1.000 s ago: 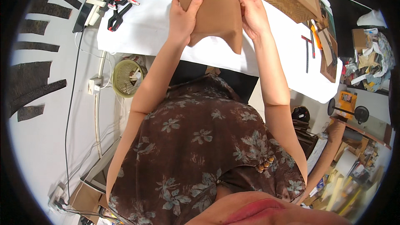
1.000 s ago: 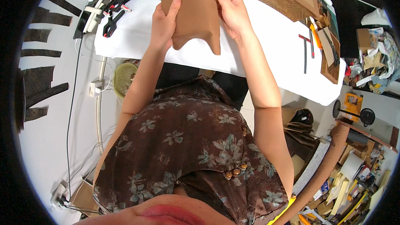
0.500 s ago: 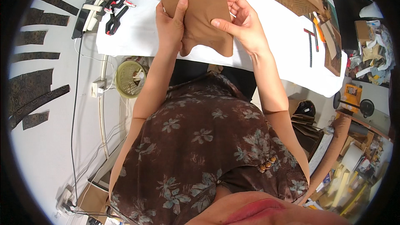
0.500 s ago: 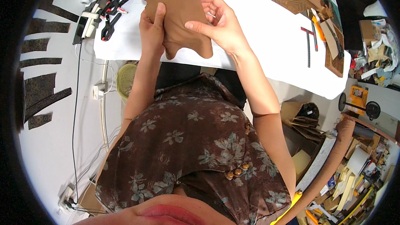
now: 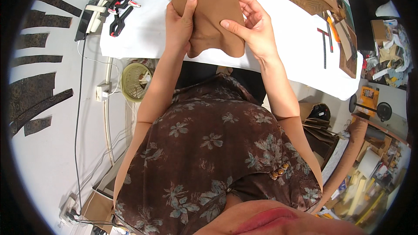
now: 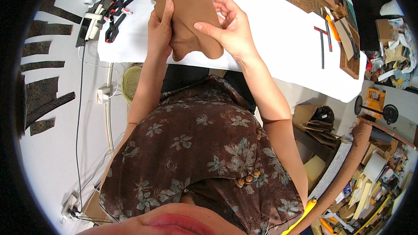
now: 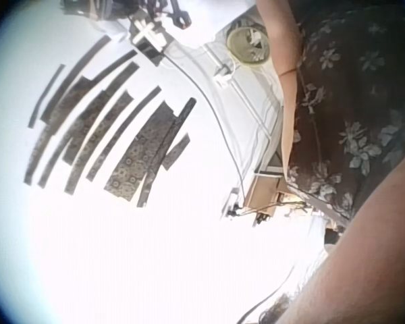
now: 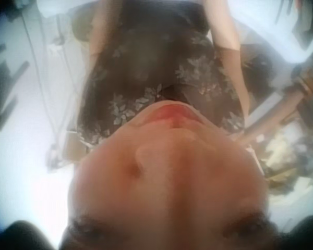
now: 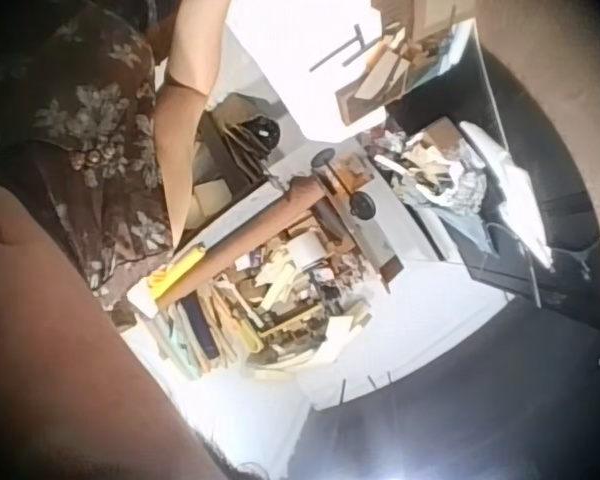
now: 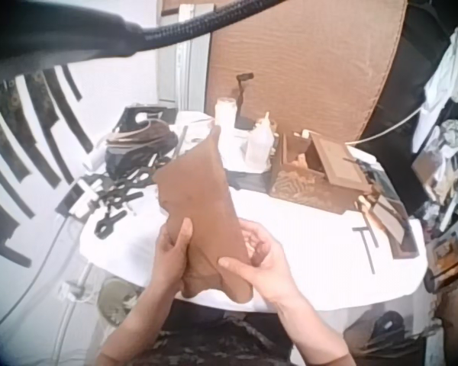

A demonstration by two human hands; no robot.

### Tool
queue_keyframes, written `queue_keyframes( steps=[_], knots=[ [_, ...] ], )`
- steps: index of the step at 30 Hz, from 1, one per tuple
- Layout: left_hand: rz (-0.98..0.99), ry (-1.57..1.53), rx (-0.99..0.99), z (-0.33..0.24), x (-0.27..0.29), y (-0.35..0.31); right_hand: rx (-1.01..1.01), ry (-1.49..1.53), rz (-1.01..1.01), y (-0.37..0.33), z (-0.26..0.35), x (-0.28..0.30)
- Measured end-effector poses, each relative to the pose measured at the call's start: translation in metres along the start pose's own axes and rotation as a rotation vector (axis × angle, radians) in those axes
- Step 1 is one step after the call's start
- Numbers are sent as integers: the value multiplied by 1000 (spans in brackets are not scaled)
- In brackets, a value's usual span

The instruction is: The person irons a brown fabric piece, then applies glue to its edges and folds it into a pouch shape. They press the glued edges together and inspect the finished pouch.

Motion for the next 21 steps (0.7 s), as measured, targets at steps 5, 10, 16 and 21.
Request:
queue_keyframes(
  steps=[5, 10, 16, 21],
  knots=[
    [88, 44, -126, -21, -13, -9, 39, -3, -19, 3, -1, 2],
    [50, 69, -102, -16, -8, -5, 33, 12, -44, 2, 2, 2],
    [44, 104, -228, -14, -9, -10, -76, 85, -152, 9, -13, 14],
    [32, 98, -209, -6, -4, -9, -99, 44, -129, 7, -14, 17]
  ],
)
Point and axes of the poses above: each hand's wrist, its own y-axis towards the middle knuckle, its own x-axis out of the back of the hand, z = x × y, the point moved 7 cm from there along y, towards the middle knuckle, and after that the axes turned 11 degrees about -z, right-handed, at the moved point
